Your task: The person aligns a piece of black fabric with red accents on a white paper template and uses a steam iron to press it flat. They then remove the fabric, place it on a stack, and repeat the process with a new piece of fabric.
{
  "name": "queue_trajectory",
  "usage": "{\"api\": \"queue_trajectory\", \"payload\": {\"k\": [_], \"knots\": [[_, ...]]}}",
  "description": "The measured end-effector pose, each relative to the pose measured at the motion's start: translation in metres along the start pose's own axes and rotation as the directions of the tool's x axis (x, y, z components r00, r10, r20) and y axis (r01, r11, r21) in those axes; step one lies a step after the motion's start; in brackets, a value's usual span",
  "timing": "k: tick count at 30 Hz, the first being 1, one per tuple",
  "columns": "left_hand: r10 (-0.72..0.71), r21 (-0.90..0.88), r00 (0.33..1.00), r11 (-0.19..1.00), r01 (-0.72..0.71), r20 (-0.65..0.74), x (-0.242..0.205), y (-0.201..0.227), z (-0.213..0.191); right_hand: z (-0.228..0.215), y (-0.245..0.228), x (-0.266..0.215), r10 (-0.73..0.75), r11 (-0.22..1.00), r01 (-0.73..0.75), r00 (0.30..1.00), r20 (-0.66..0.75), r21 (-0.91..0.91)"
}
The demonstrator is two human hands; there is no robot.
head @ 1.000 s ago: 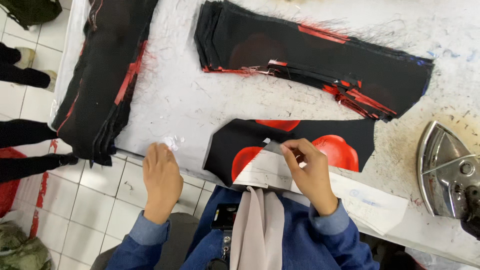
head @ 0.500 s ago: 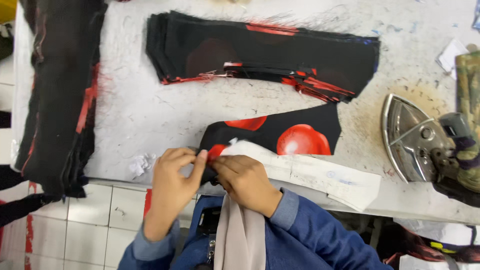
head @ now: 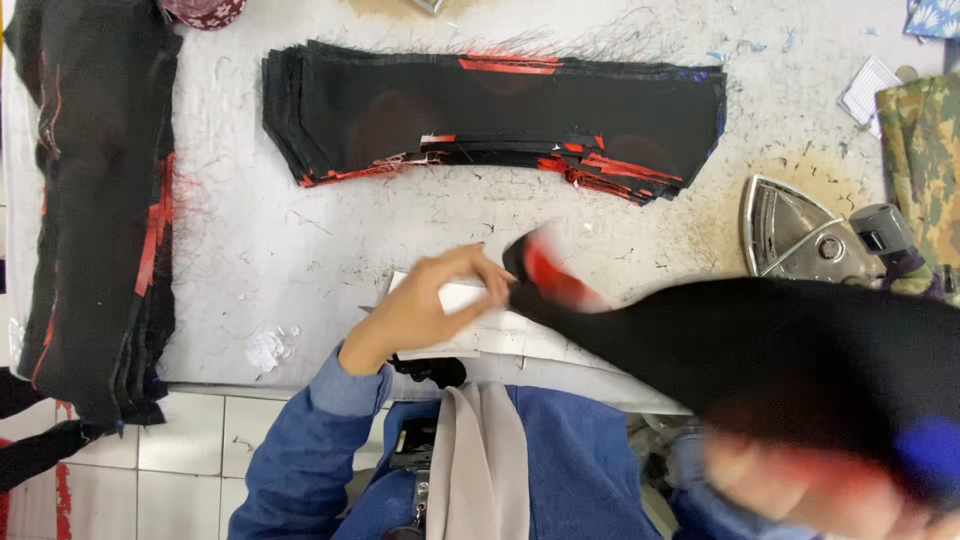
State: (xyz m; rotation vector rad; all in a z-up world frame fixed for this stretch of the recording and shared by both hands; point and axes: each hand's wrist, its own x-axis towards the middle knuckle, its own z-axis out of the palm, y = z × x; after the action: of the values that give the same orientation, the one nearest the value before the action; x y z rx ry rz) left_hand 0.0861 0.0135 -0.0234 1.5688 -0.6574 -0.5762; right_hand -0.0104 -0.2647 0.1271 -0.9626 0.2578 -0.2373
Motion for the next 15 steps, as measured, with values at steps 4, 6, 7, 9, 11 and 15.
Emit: {"api": "queue_trajectory", "payload": {"k": [4,6,7,9,11,15], "knots": [[-0.027,0.355,0.992,0.932,0.069,-0.121,0.000,-0.046,0.006,-0.101,0.126,0.034,0.103,0.990,-0.046,0.878,-0.467,0.130],[-0.084,0.720,0.971,0.657,0.223,-0.224,-0.008,-0.079,0.020,-0.200,0.208,0.043,-0.076,0.910,-0.092,0.921,-0.382,-0.404],[-0.087,0.718,0.971,0.660,0.222,-0.220,-0.016,-0.086,0.025,-0.184,0.210,0.030,-0.076,0.908,-0.096,0.919,-0.387,-0.407],[-0.024,0.834,0.981,0.523,0.178,-0.194,-0.029,-0.101,0.031,-0.151,0.217,0.012,-0.182,0.798,-0.146,0.866,-0.466,-0.584],[-0.055,0.827,0.981,0.530,0.186,-0.186,-0.040,-0.101,0.034,-0.154,0.221,0.001,-0.202,0.785,-0.111,0.884,-0.422,-0.610],[-0.166,0.798,0.970,0.553,0.239,-0.175,-0.058,-0.103,0.037,-0.167,0.231,-0.010,-0.288,0.784,0.057,0.916,-0.280,-0.618]]}}
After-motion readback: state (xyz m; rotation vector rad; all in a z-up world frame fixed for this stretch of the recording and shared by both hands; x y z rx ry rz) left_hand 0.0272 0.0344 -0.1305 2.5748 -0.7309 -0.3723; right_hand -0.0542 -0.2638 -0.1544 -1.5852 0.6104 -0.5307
